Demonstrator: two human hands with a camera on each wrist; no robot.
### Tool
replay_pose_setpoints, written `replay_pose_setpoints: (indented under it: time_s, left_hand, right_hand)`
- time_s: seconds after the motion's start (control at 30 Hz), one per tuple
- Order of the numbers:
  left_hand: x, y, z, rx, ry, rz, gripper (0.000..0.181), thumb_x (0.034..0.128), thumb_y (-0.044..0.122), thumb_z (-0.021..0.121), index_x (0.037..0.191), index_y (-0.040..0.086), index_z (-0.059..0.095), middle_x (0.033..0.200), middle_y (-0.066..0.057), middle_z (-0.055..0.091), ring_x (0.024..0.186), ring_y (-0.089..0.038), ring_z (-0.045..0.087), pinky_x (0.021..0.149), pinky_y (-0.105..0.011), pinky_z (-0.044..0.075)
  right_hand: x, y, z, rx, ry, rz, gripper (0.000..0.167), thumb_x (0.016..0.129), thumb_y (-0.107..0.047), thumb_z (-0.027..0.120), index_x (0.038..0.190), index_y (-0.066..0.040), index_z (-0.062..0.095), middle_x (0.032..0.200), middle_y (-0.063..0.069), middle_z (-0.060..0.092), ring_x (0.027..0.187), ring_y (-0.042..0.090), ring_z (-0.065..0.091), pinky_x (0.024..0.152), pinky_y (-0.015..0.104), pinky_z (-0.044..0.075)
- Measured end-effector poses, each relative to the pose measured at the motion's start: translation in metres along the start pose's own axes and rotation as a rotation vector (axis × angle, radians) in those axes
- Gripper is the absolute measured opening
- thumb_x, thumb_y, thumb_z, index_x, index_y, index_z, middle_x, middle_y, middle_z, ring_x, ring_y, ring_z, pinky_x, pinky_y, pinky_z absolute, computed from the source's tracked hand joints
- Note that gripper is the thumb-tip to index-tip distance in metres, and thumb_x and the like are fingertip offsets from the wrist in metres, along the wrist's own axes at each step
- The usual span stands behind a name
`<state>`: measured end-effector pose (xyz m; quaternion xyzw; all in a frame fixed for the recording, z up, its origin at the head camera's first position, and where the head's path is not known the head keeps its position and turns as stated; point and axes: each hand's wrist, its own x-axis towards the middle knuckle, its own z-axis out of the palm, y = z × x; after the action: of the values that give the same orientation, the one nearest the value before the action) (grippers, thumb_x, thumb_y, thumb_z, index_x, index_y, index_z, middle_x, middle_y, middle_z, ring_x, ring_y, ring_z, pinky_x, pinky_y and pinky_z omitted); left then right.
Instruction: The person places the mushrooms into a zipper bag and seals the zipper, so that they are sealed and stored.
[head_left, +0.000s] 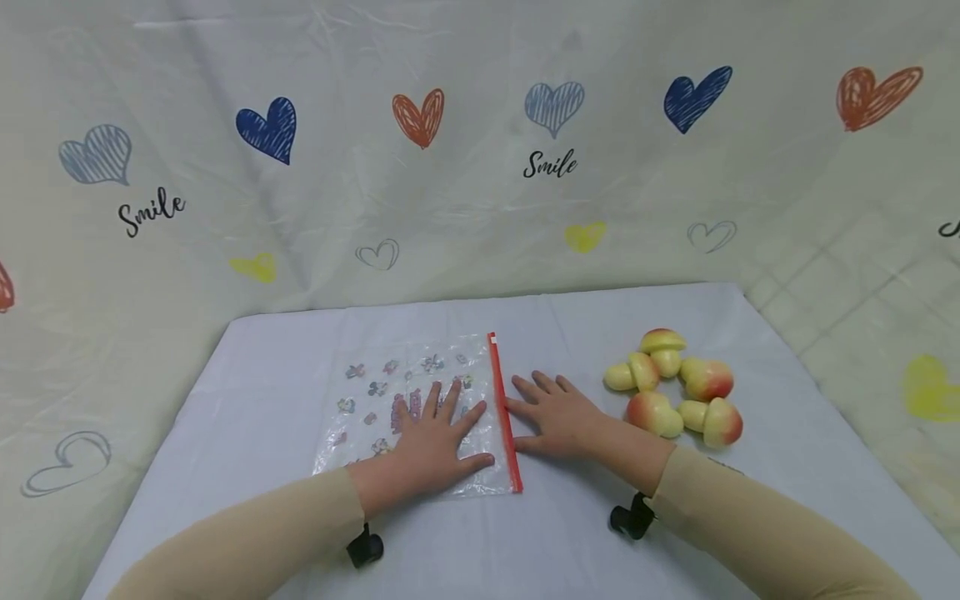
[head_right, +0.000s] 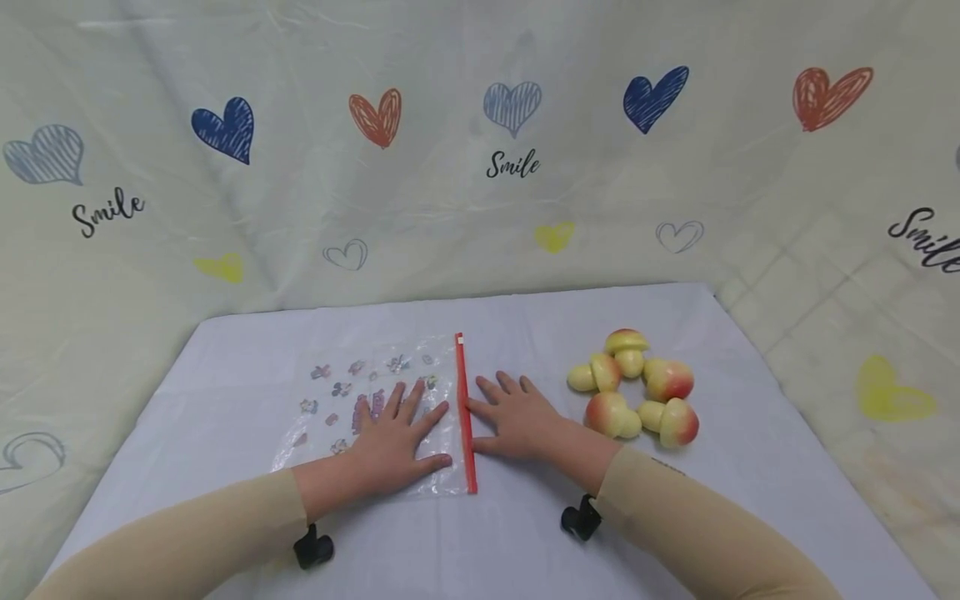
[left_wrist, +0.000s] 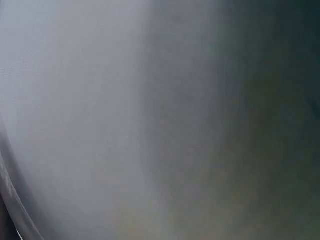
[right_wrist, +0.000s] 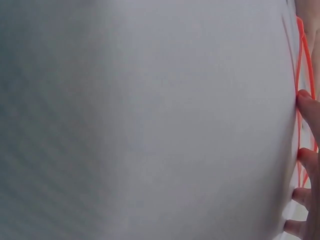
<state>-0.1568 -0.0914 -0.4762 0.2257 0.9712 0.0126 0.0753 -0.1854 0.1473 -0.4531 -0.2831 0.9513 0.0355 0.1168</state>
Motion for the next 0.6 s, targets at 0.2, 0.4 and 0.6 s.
replay_pose_setpoints:
  time_s: [0.2, 0.4, 0.6]
  left_hand:
    - [-0.0006, -0.0005, 0.0021, -0.032, -0.001, -0.021, 0.085, 0.0846, 0.083, 0.038, 0.157, 0.042, 0.020, 0.167, -0.009, -0.001, 0.150, -0.042, -0.003, 0.106, -0.078, 0.004]
    - [-0.0033, -0.0004, -0.0009, -0.083, -0.016, -0.040, 0.085, 0.0858, 0.080, 0.041, 0.157, 0.038, 0.023, 0.167, -0.011, 0.003, 0.150, -0.042, -0.003, 0.109, -0.075, 0.003]
    - [-0.0061, -0.0003, -0.0028, -0.098, 0.005, -0.040, 0.086, 0.0864, 0.078, 0.044, 0.158, 0.033, 0.026, 0.166, -0.012, 0.009, 0.150, -0.041, 0.002, 0.110, -0.074, 0.002]
  right_hand:
    - [0.0003, -0.0004, 0.0000, -0.004, 0.003, 0.008, 0.079, 0.086, -0.072, 0.054, 0.154, -0.037, 0.035, 0.163, 0.004, 0.026, 0.148, 0.038, 0.021, 0.114, 0.062, 0.024]
    - [0.0016, 0.0004, 0.0016, -0.001, -0.002, 0.010, 0.078, 0.086, -0.074, 0.051, 0.154, -0.039, 0.033, 0.163, 0.003, 0.025, 0.148, 0.037, 0.020, 0.114, 0.062, 0.022]
    - [0.0015, 0.0002, 0.0016, 0.010, -0.010, 0.014, 0.077, 0.087, -0.074, 0.050, 0.154, -0.040, 0.033, 0.163, 0.003, 0.024, 0.149, 0.037, 0.020, 0.115, 0.062, 0.021]
